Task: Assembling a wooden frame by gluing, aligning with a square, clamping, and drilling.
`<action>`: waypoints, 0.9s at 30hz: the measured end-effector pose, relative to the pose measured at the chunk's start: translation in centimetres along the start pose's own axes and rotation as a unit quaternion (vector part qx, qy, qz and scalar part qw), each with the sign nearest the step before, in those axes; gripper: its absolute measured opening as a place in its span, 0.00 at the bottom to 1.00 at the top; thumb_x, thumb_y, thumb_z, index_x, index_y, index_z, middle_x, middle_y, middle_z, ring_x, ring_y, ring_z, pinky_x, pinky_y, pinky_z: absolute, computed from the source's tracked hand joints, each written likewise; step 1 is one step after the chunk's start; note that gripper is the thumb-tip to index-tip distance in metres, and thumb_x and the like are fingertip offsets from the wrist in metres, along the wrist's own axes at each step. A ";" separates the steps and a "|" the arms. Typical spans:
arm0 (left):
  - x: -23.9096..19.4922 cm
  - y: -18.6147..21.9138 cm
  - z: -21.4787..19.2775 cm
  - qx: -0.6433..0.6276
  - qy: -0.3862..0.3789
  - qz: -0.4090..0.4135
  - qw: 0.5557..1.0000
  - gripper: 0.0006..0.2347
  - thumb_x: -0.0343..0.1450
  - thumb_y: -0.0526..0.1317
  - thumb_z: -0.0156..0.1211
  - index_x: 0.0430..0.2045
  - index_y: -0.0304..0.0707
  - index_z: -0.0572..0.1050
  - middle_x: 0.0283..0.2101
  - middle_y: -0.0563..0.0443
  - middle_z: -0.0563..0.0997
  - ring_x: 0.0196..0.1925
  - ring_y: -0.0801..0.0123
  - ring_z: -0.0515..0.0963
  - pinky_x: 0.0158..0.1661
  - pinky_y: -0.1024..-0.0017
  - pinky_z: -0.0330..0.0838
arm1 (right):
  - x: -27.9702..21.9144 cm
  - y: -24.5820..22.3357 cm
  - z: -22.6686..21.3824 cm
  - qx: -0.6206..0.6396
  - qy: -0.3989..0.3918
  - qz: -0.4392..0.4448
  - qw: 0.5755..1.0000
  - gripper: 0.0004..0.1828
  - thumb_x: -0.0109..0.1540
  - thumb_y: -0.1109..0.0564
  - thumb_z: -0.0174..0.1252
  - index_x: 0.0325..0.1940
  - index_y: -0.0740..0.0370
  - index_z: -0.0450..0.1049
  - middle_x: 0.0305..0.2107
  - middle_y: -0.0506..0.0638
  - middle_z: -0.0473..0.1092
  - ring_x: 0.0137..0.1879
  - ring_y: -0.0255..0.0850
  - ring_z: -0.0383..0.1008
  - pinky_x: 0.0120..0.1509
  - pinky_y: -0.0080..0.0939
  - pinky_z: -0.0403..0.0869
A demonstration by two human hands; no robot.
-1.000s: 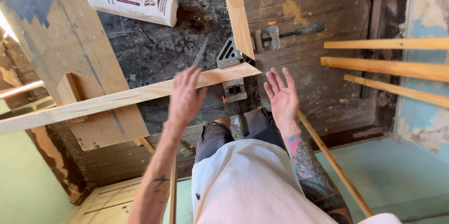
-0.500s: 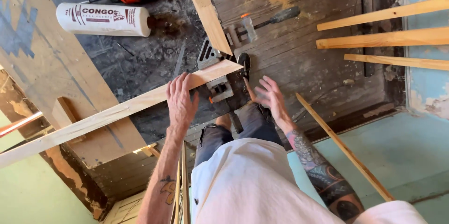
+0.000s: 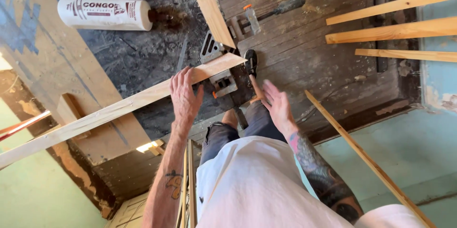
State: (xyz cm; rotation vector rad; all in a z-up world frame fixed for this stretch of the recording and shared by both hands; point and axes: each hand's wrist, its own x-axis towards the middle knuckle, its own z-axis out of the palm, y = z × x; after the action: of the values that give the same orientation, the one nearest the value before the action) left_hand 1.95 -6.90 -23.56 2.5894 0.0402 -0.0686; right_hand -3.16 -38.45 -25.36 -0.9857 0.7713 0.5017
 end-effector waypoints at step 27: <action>-0.2 20.4 -17.4 -0.748 0.282 -0.083 0.595 0.30 0.79 0.57 0.30 0.75 0.43 0.43 0.81 0.45 0.45 0.84 0.59 0.41 0.78 0.63 0.42 | -17.1 -11.6 26.2 -0.442 -0.349 -0.402 0.722 0.42 0.71 0.29 0.31 0.82 0.54 0.41 0.80 0.56 0.34 0.87 0.58 0.27 0.90 0.68 0.33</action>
State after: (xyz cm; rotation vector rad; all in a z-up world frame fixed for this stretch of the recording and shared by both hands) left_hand 3.33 -15.15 1.86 0.7816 0.3848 0.5113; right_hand 2.95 -21.59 2.75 -1.7231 -0.7035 0.3990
